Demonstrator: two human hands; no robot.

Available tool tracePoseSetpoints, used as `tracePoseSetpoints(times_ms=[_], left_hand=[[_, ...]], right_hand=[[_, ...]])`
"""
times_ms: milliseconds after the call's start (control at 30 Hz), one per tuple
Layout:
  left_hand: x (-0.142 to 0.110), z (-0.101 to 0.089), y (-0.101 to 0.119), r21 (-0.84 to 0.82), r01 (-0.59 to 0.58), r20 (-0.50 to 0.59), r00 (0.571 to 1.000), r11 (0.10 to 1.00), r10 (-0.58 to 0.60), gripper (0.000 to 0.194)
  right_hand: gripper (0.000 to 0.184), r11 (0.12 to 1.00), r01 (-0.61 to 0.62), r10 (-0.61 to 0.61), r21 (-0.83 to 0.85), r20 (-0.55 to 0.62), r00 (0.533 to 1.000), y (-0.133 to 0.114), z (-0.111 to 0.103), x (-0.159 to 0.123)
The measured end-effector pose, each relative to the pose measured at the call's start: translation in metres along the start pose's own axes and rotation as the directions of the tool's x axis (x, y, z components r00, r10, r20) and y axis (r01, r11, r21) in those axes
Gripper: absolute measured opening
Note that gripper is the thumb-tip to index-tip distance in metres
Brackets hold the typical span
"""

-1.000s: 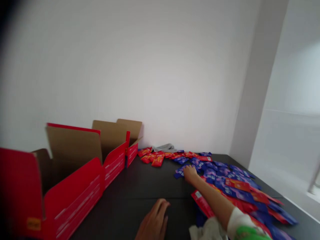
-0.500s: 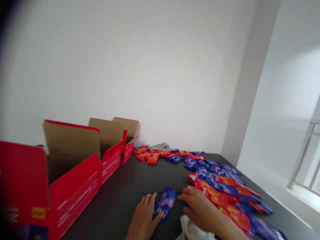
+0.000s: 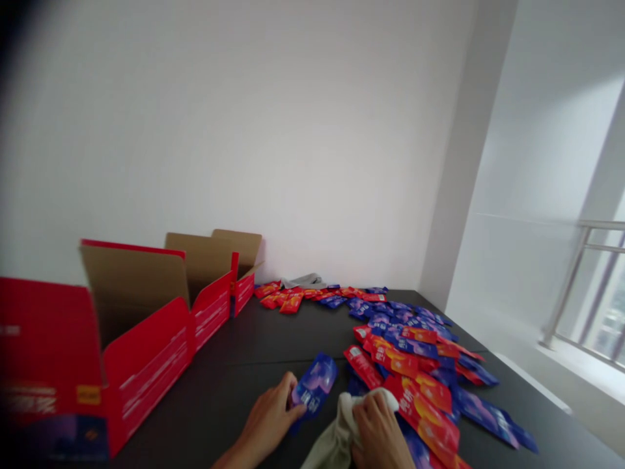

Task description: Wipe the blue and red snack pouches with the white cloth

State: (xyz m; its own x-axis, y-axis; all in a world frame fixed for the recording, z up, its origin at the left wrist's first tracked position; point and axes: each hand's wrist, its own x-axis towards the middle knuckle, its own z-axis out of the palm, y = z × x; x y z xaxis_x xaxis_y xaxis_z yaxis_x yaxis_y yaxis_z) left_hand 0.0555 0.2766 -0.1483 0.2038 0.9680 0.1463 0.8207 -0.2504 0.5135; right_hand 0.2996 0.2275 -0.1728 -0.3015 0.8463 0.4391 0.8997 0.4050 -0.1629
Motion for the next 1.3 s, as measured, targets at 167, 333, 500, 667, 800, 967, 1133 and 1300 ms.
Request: tracePoseSetpoints(times_ms=[167, 333, 500, 667, 800, 967, 1133, 1300], left_hand=[[-0.016, -0.008, -0.008, -0.027, -0.037, 0.025, 0.999, 0.999, 0.038, 0.015], [-0.043, -0.011, -0.011, -0.030, -0.014, 0.032, 0.999, 0.999, 0.015, 0.015], [-0.047, -0.003, -0.012, 0.023, 0.036, 0.037, 0.999, 0.999, -0.036, 0.029], [-0.046, -0.001, -0.008, 0.070, 0.001, 0.039, 0.999, 0.998, -0.004, 0.022], [-0.045, 0.000, -0.009, 0.088, -0.013, 0.057, 0.998, 0.996, 0.008, 0.024], [-0.042, 0.001, -0.008, 0.112, -0.028, 0.063, 0.998, 0.993, 0.021, 0.022], [-0.041, 0.002, -0.005, 0.122, -0.045, 0.062, 0.997, 0.992, 0.037, 0.019], [-0.040, 0.002, -0.004, 0.123, -0.072, 0.063, 0.996, 0.990, 0.065, 0.020]], right_hand=[[0.017, 0.980, -0.077, 0.089, 0.184, -0.055, 0.995, -0.006, -0.008, 0.021], [0.025, 0.917, -0.081, 0.166, 0.391, -0.190, 0.968, -0.028, 0.010, 0.033], [0.014, 0.977, 0.113, -0.121, 0.182, 0.031, 0.992, -0.080, 0.037, 0.048], [0.024, 0.990, -0.137, 0.137, -0.041, -0.009, 0.991, -0.080, 0.013, 0.063], [0.020, 0.998, -0.013, 0.018, -0.058, 0.098, 0.995, -0.090, 0.007, 0.054], [0.022, 0.996, -0.028, 0.040, -0.080, 0.147, 0.988, -0.095, 0.006, 0.056], [0.022, 0.990, 0.015, 0.013, -0.141, 0.200, 0.980, -0.088, -0.002, 0.061], [0.022, 0.996, 0.071, -0.055, -0.062, 0.218, 0.974, -0.091, 0.002, 0.062]])
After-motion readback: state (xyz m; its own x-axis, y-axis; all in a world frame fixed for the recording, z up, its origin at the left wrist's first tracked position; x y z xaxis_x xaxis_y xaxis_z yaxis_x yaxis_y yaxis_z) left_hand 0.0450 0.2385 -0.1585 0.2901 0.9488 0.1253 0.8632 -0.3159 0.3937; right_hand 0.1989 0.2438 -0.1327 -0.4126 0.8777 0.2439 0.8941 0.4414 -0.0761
